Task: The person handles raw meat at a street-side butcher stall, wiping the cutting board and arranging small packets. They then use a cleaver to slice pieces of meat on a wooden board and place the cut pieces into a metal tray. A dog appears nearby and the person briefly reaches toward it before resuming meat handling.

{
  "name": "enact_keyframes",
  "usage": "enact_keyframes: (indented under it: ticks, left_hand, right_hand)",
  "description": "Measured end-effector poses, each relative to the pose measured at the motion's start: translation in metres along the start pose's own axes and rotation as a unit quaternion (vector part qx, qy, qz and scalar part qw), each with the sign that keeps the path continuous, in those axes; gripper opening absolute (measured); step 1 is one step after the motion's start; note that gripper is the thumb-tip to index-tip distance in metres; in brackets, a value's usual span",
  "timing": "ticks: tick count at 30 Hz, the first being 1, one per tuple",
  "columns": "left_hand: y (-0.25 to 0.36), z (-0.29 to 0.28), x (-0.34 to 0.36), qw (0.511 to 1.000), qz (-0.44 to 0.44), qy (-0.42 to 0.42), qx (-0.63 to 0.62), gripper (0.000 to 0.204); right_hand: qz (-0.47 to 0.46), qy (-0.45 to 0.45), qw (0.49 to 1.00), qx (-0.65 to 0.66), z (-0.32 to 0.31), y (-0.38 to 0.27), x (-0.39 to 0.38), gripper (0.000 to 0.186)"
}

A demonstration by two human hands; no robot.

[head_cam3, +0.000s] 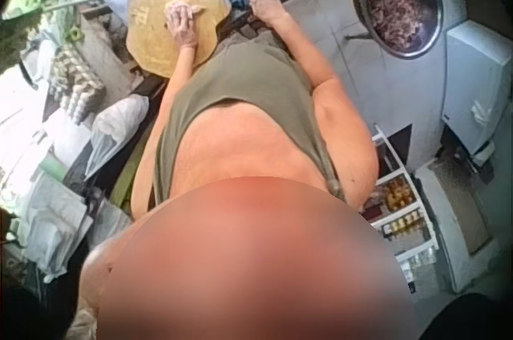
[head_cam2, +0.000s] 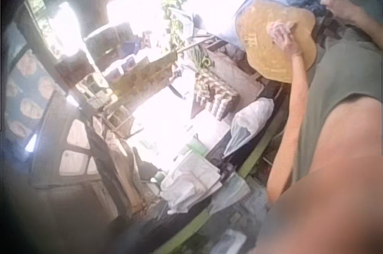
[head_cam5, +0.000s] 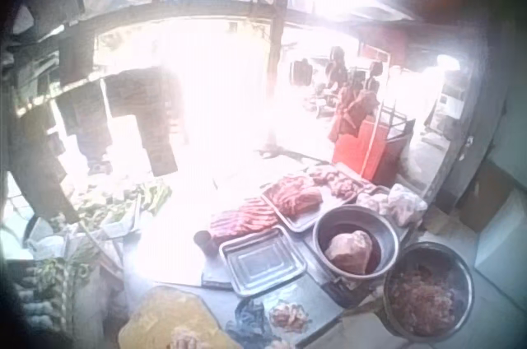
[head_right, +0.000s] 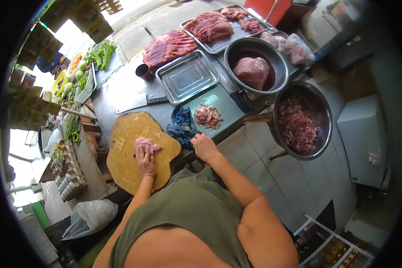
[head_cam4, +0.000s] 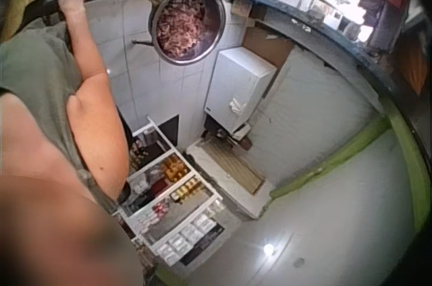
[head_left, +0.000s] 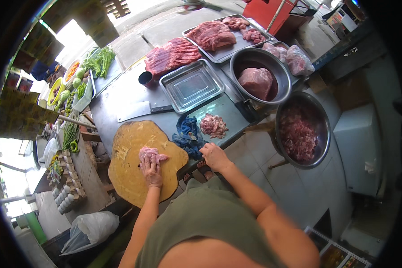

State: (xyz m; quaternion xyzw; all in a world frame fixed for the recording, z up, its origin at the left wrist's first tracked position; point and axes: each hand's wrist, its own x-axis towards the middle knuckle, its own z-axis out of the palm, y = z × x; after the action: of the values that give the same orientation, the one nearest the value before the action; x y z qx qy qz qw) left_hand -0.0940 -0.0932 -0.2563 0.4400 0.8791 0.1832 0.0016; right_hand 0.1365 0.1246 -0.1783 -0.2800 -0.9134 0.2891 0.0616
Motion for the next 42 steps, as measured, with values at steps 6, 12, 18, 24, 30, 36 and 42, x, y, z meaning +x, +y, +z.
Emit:
enact_keyframes:
  ticks: [6,12,18,24,30,36,42]
  left_hand:
    - [0.002,-0.004,-0.001,1.000,-0.011,0.010,-0.012,0.046]
    - [0.005,-0.007,0.000,0.999,-0.014,0.011,-0.030,0.043]
    - [0.002,-0.002,-0.003,0.999,-0.034,-0.002,-0.025,0.045]
    - [0.001,-0.001,-0.003,0.999,-0.033,-0.002,-0.031,0.049]
    - [0.003,-0.008,-0.002,0.999,-0.028,0.007,-0.039,0.045]
    - [0.003,-0.006,-0.003,0.999,-0.025,0.019,-0.043,0.045]
    - [0.005,-0.012,-0.003,0.999,-0.018,0.002,-0.050,0.046]
  right_hand:
    - [0.001,-0.029,1.000,0.011,0.004,-0.006,-0.002,0.020]
    - [-0.005,-0.048,0.999,0.014,0.016,-0.012,-0.004,0.017]
    - [-0.032,-0.036,0.999,0.009,0.022,-0.017,-0.010,0.018]
    - [-0.012,-0.047,0.999,0.011,0.026,-0.020,-0.015,0.024]
    - [0.001,-0.066,0.998,0.009,0.025,-0.028,-0.015,0.024]
    - [0.002,-0.119,0.992,-0.029,0.032,-0.041,-0.009,0.023]
    - [-0.033,-0.214,0.944,0.248,-0.030,-0.196,0.084,0.039]
